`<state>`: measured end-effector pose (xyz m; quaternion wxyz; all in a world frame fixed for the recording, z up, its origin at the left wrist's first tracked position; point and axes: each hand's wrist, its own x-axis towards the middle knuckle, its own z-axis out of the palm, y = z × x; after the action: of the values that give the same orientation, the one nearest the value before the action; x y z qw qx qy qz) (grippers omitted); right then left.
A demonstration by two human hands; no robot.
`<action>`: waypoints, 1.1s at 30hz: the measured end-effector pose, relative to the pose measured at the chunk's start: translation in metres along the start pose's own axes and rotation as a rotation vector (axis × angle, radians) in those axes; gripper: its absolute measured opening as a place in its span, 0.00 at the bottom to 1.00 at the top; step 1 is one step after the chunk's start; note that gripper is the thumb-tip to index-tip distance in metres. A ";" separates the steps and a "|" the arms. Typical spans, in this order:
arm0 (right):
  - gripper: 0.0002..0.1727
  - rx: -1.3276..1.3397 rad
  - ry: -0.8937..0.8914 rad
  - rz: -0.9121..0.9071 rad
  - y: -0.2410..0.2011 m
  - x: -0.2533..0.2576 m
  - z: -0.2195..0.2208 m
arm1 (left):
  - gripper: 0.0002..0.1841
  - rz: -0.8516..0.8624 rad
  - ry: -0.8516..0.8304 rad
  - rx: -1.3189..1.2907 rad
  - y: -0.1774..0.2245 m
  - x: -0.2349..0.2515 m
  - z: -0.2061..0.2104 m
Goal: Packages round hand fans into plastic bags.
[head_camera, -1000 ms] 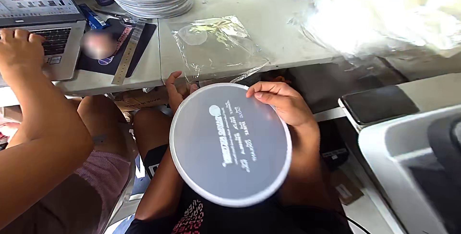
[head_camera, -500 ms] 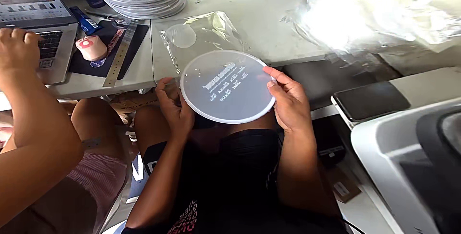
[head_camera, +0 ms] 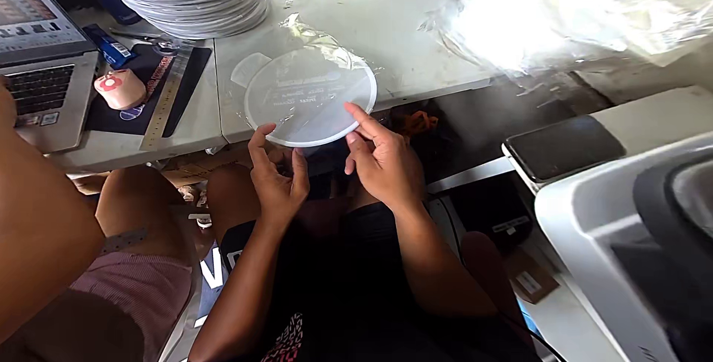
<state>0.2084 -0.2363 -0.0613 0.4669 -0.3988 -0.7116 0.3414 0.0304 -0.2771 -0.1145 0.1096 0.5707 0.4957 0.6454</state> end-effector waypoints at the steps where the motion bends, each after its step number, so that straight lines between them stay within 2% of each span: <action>1: 0.25 -0.089 0.032 -0.020 0.001 0.004 0.003 | 0.33 0.010 -0.037 0.002 0.001 0.000 0.000; 4: 0.20 -0.327 0.067 -0.024 0.002 0.015 0.013 | 0.33 0.056 -0.130 0.006 0.003 -0.001 0.003; 6: 0.23 -0.433 -0.042 -0.018 -0.003 0.019 0.013 | 0.32 0.065 -0.158 -0.013 0.004 -0.001 0.006; 8: 0.25 -0.431 -0.153 -0.066 -0.007 0.020 0.008 | 0.31 0.045 -0.163 -0.038 0.004 -0.002 0.005; 11: 0.17 -0.442 -0.206 -0.100 -0.007 0.027 0.004 | 0.30 0.007 -0.174 -0.063 0.004 -0.001 0.001; 14: 0.09 -0.560 -0.125 -0.107 -0.002 0.036 0.015 | 0.30 -0.007 -0.193 -0.088 0.008 -0.001 0.003; 15: 0.10 -0.579 -0.090 -0.114 -0.001 0.039 0.019 | 0.29 -0.006 -0.195 -0.092 0.009 0.000 0.004; 17: 0.17 -0.582 -0.013 -0.134 0.001 0.040 0.022 | 0.28 0.004 -0.199 -0.079 0.010 0.001 0.004; 19: 0.20 -0.538 0.037 -0.213 0.006 0.044 0.008 | 0.24 0.027 -0.206 -0.054 0.010 0.004 -0.002; 21: 0.14 -0.542 -0.022 -0.293 0.013 0.054 -0.022 | 0.19 0.037 -0.223 -0.032 0.011 0.007 -0.013; 26: 0.30 -0.659 -0.268 -0.221 0.044 0.085 -0.080 | 0.10 -0.001 -0.262 -0.060 0.013 0.013 -0.042; 27: 0.29 -0.663 -0.280 -0.215 0.048 0.088 -0.082 | 0.10 0.000 -0.272 -0.062 0.012 0.013 -0.047; 28: 0.23 -0.647 -0.273 -0.221 0.053 0.091 -0.083 | 0.12 0.005 -0.291 -0.049 0.009 0.013 -0.051; 31: 0.08 -0.532 -0.239 -0.269 0.066 0.095 -0.082 | 0.29 0.036 -0.388 0.133 0.002 0.012 -0.065; 32: 0.08 -0.476 -0.231 -0.294 0.069 0.097 -0.082 | 0.28 0.056 -0.394 0.217 0.000 0.012 -0.068; 33: 0.08 -0.406 -0.236 -0.313 0.072 0.097 -0.083 | 0.22 0.074 -0.371 0.281 -0.001 0.011 -0.070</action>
<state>0.2800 -0.1085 -0.0575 0.3384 -0.3269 -0.8678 0.1597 -0.0329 -0.3049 -0.0989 0.0944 0.7070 0.5307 0.4578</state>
